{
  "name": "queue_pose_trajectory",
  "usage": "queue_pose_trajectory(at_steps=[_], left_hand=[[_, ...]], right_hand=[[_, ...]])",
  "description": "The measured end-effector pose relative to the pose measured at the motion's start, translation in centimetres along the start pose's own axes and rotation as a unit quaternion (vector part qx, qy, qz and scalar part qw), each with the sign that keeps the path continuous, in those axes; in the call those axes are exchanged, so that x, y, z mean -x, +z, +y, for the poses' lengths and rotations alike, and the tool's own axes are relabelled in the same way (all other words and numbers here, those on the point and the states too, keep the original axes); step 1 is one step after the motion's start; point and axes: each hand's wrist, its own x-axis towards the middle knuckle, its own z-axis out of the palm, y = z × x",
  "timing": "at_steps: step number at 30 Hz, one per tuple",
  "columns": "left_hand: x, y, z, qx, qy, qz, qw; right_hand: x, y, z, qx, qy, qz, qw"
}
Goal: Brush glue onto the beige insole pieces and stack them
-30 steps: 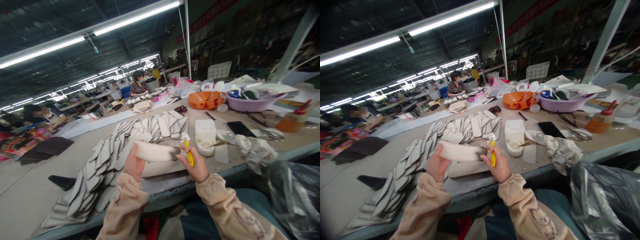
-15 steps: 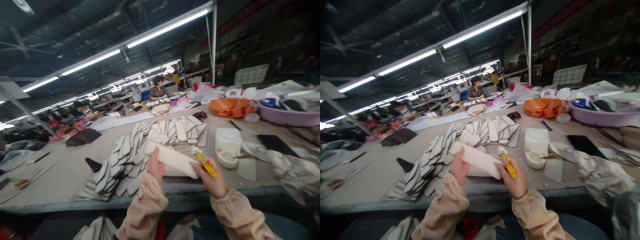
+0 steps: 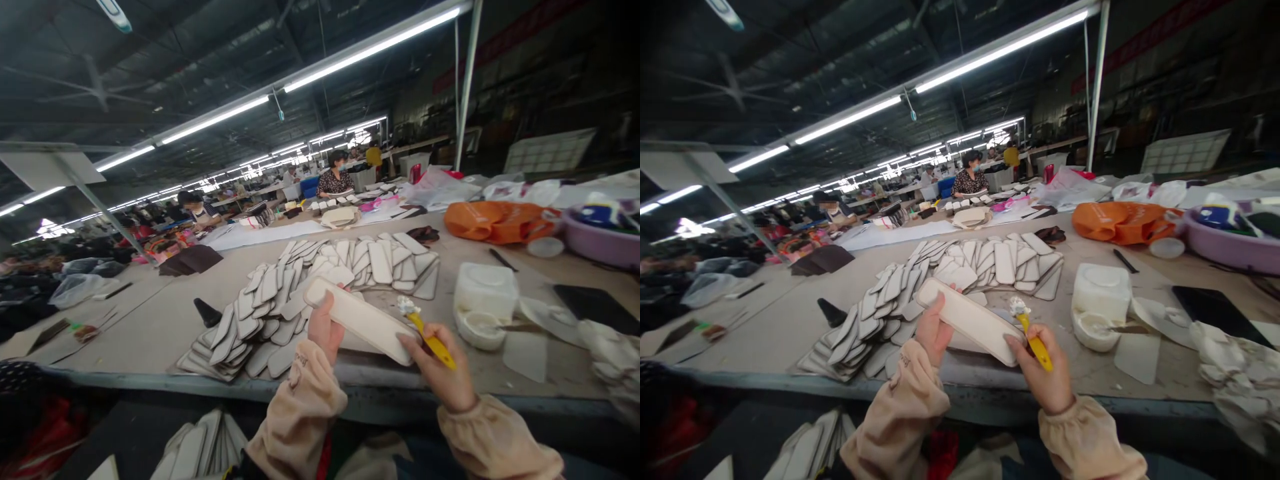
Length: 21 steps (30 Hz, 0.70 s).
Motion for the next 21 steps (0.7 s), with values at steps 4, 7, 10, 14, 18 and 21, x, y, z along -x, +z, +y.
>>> queue_pose_trajectory(at_steps=[4,7,10,14,18,21], left_hand=[[-0.5,-0.6,0.6,-0.002,-0.027,0.004,1.000],[-1.2,-1.2,1.1,0.016,-0.036,0.010,0.999],[-1.6,-1.6,1.4,0.016,-0.038,0.006,0.999],[-1.5,-1.9,1.4,0.006,-0.029,0.013,0.999],[-1.5,-2.1,1.2,0.007,-0.032,0.029,0.999],[-1.6,-2.4,0.9,0.004,-0.032,0.033,0.999]], right_hand=[[0.2,0.0,-0.8,-0.019,-0.013,-0.014,1.000],[0.0,0.2,-0.8,-0.065,0.000,-0.040,0.997],[0.0,0.5,-0.4,-0.090,0.012,-0.052,0.995],[0.0,0.6,-0.3,-0.096,0.019,-0.053,0.994],[0.0,0.5,-0.4,-0.064,0.013,-0.060,0.996],[0.0,0.3,-0.3,-0.024,0.003,-0.063,0.998]])
